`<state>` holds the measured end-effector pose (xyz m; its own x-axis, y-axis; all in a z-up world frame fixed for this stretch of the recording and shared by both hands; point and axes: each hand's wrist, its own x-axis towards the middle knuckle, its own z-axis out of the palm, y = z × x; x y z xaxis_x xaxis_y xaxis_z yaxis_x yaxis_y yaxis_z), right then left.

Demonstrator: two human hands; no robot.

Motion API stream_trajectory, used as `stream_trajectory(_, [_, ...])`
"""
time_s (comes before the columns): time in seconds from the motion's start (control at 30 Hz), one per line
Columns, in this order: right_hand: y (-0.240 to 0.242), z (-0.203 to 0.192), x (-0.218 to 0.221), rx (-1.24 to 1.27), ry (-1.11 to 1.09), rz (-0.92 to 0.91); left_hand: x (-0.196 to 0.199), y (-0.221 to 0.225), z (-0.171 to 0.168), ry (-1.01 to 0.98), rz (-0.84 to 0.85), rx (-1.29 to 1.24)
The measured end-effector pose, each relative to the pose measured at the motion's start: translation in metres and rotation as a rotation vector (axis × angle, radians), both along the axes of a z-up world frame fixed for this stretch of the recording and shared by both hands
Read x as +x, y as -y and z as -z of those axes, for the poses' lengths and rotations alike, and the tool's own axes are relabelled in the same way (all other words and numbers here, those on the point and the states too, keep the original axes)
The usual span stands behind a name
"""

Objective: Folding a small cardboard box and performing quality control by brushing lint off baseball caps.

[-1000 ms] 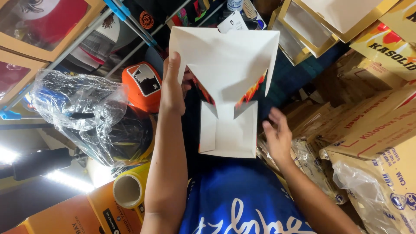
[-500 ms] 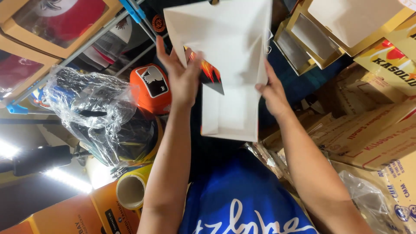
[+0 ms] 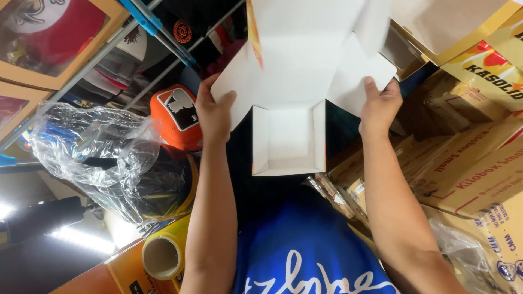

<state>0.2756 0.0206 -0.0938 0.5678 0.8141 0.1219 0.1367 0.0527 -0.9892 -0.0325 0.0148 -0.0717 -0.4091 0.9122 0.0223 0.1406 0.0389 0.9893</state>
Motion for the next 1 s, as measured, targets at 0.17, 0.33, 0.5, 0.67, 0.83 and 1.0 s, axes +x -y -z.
stream_trajectory(0.17, [-0.001, 0.015, 0.007, 0.035, 0.028, 0.009, -0.021, 0.000, 0.021, 0.289, -0.085, -0.079])
stream_trajectory(0.33, [0.002, 0.037, 0.014, 0.130, 0.129, 0.041, -0.020, 0.003, 0.024, -0.270, -0.220, -0.147])
stream_trajectory(0.5, [0.026, 0.049, 0.000, 0.014, 0.187, 0.082, 0.011, 0.022, 0.063, -0.788, -0.520, 0.160])
stream_trajectory(0.67, [0.059, 0.092, -0.009, -0.129, -0.056, 0.065, 0.010, 0.050, 0.115, -0.868, -0.627, 0.362])
stream_trajectory(0.83, [0.082, 0.168, 0.023, -0.805, 0.458, -0.395, 0.038, 0.079, 0.089, -0.111, -0.467, -0.152])
stream_trajectory(1.0, [0.111, 0.170, 0.067, -0.686, 0.575, -0.278, 0.048, 0.078, 0.113, 0.126, -0.488, 0.038])
